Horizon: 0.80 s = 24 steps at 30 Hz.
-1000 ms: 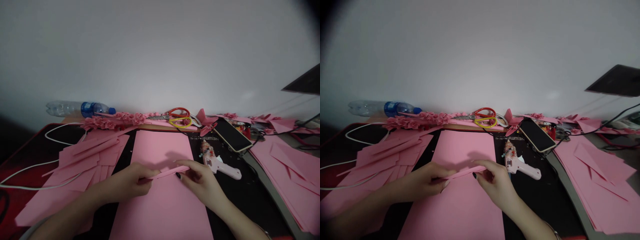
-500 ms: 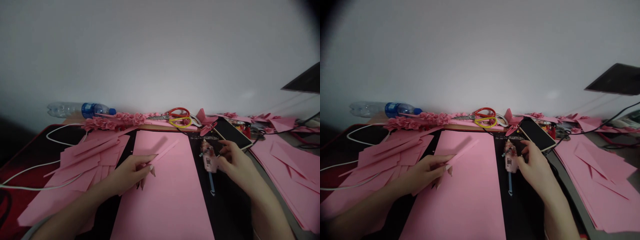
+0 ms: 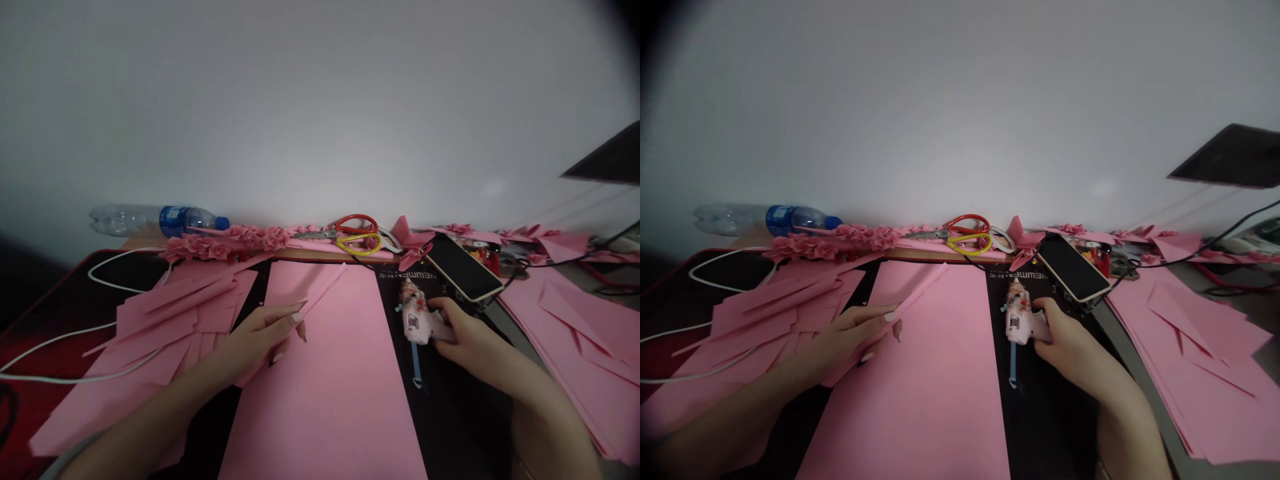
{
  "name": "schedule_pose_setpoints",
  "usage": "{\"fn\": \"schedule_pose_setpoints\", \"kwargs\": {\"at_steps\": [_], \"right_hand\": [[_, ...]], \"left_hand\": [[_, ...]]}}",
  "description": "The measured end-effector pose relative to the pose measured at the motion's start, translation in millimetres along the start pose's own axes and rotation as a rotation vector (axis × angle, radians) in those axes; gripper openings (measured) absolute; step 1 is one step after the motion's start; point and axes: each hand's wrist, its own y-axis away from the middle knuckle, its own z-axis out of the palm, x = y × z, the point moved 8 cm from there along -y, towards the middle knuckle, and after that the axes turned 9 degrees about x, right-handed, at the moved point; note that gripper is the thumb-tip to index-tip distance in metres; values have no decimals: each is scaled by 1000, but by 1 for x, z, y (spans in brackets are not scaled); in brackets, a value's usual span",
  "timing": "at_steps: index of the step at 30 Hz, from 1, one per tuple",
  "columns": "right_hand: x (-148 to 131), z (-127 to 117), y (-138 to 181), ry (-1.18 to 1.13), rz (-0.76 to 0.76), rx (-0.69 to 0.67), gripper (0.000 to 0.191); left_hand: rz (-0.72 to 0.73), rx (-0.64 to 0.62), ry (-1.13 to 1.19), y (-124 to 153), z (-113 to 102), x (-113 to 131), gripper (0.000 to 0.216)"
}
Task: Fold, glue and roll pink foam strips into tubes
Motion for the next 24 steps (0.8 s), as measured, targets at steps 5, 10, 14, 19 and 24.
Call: {"fn": "schedule_pose_setpoints", "kwargs": {"at_steps": [5,10,14,19,24], "right_hand": [[-15,-12,-3,-101,24,83,38],[-30,-31,-2,-253,44,262,29],[-41,-22,3,-446,23,248,35],[-66,5,8,-613,-57,81,25],[-75,25,11,-612,-83,12,16]], "left_hand": [[0,-15,13,-1,0,-3,33],[-7,-41,9,-1,2,-6,34],[-20,-71,30,2,6,-8,35],[-14,-115,57,6,14,-8,34],[-18,-127,65,8,18,-11,36]]}}
